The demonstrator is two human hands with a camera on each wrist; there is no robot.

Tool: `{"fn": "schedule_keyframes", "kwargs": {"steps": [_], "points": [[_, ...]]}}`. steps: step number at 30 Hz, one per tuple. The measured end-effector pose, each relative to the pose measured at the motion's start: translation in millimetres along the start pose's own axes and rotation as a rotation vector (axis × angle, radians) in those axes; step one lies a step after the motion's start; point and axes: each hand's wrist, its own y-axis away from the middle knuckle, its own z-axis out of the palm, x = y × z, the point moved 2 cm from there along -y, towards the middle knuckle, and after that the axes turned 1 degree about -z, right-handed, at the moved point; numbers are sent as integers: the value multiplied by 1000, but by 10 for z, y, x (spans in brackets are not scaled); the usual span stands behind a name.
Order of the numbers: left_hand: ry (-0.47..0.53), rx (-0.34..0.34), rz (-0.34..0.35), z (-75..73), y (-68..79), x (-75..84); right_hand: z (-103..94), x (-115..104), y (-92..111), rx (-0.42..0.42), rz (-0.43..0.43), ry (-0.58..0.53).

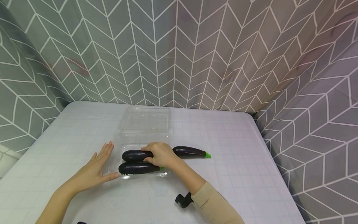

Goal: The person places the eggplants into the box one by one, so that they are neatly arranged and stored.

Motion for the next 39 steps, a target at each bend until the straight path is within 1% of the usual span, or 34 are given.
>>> {"fn": "schedule_keyframes", "kwargs": {"steps": [4,9,15,18,21,27,29,33,36,39], "points": [[-4,2,4,2,4,1,16,-4,4,-27,27,-1],[-6,3,-1,-7,5,13,16,-11,7,-34,48,1],[-7,2,-3,-9,1,22,11,-5,24,-31,52,2],[-9,3,-1,-6,2,17,-9,0,43,-13,48,-3],[-9,3,1,-2,5,11,-37,14,75,25,47,-26],[-5,6,6,2,7,4,-109,57,162,146,26,-118],[-6,5,4,5,8,0,-132,74,195,189,3,-147],[-4,2,2,5,6,-6,-194,96,269,273,-71,-196],[0,0,2,2,3,-2,-250,116,336,315,-125,-254],[1,-1,2,-5,4,4,-308,143,411,333,-149,-323]]}}
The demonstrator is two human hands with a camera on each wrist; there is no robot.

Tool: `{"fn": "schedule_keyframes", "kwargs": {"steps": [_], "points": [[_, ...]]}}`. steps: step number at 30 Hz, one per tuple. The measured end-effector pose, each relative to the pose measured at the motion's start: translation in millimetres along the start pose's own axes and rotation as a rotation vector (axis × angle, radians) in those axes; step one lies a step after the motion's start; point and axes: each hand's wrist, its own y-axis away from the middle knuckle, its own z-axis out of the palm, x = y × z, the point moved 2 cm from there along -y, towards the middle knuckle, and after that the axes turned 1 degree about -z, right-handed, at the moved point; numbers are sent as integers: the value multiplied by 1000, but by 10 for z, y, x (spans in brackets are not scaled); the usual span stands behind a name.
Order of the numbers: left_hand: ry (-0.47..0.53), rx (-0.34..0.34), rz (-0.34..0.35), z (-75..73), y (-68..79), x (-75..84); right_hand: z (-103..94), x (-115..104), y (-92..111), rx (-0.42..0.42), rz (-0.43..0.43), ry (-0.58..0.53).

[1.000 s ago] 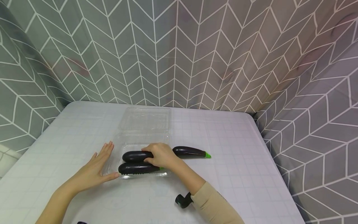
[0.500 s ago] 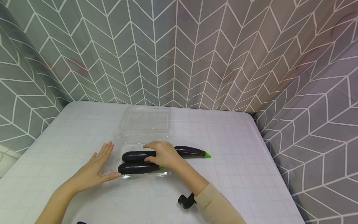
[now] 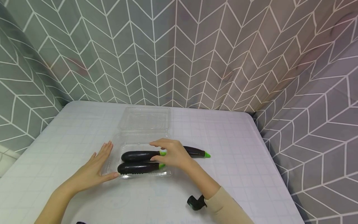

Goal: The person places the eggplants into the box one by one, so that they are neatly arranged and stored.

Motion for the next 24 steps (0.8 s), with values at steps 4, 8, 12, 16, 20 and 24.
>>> {"fn": "schedule_keyframes", "kwargs": {"steps": [4,8,12,16,20,24], "points": [[-4,3,3,-7,2,8,-118,-6,61,16,2,-44],[-2,0,0,-9,2,13,-228,-3,114,47,-13,-39],[0,0,-1,0,1,4,-310,12,169,67,-13,-20],[0,0,2,6,3,-7,-363,16,211,66,-19,15],[-5,2,3,0,2,-3,-396,33,262,78,-49,69],[-2,1,1,-5,2,5,-421,52,311,101,-52,91]]}}
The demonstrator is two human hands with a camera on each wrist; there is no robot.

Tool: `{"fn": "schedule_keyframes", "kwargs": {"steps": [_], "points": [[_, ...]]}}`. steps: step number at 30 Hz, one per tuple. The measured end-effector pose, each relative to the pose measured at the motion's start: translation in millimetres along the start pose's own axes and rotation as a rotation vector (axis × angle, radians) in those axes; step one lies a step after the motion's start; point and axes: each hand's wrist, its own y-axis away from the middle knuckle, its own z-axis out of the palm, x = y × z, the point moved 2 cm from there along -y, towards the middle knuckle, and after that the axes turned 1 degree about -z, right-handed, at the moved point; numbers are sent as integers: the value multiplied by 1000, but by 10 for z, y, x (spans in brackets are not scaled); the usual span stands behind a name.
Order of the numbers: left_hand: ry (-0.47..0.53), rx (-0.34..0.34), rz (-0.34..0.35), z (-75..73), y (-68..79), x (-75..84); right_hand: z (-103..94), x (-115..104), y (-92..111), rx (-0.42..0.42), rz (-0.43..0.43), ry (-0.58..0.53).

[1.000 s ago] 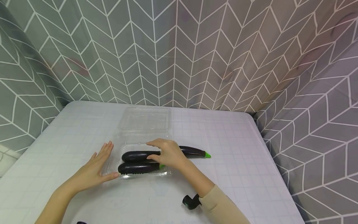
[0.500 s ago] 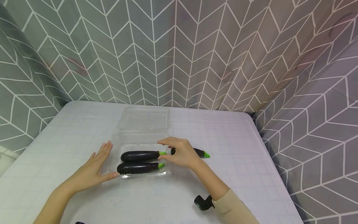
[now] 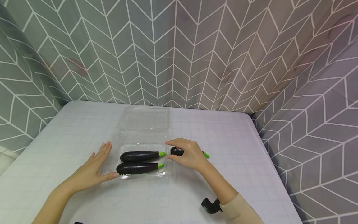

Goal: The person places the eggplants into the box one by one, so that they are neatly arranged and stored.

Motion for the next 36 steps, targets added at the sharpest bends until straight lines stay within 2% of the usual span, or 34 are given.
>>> {"fn": "schedule_keyframes", "kwargs": {"steps": [9,13,20,36], "points": [[-1,3,-2,13,2,-8,-88,42,41,8,8,16],[2,3,-1,13,-1,-7,-145,100,70,5,-5,35],[-5,0,-4,8,-4,-2,-227,209,157,-3,22,86],[-9,4,-10,8,-11,-4,-281,315,269,12,48,169]]}}
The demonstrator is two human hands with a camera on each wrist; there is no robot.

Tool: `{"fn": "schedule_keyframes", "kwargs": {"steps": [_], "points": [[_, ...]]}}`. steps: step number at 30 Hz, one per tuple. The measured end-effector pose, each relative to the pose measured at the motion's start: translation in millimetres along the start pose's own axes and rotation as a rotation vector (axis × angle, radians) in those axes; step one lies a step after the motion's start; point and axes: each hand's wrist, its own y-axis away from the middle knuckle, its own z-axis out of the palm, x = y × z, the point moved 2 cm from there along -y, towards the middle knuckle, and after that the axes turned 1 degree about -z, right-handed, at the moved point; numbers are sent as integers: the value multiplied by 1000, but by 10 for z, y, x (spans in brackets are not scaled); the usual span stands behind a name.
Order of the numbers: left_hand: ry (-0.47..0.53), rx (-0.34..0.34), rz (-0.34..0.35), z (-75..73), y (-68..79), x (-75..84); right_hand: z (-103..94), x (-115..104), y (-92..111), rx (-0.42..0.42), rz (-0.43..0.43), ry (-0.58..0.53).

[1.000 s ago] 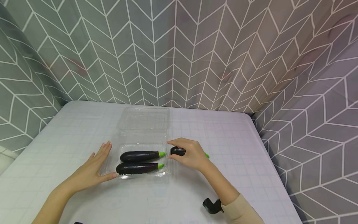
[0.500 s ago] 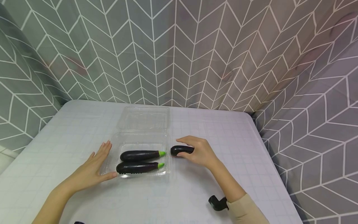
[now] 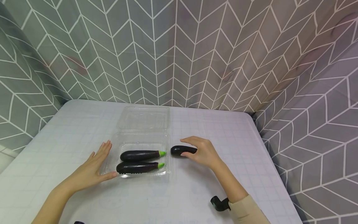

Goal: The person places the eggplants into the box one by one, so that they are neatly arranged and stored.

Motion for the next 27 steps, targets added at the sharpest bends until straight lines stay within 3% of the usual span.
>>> {"fn": "schedule_keyframes", "kwargs": {"steps": [27], "points": [[-1,-1,6,7,2,-11,105,276,194,-80,108,66]]}}
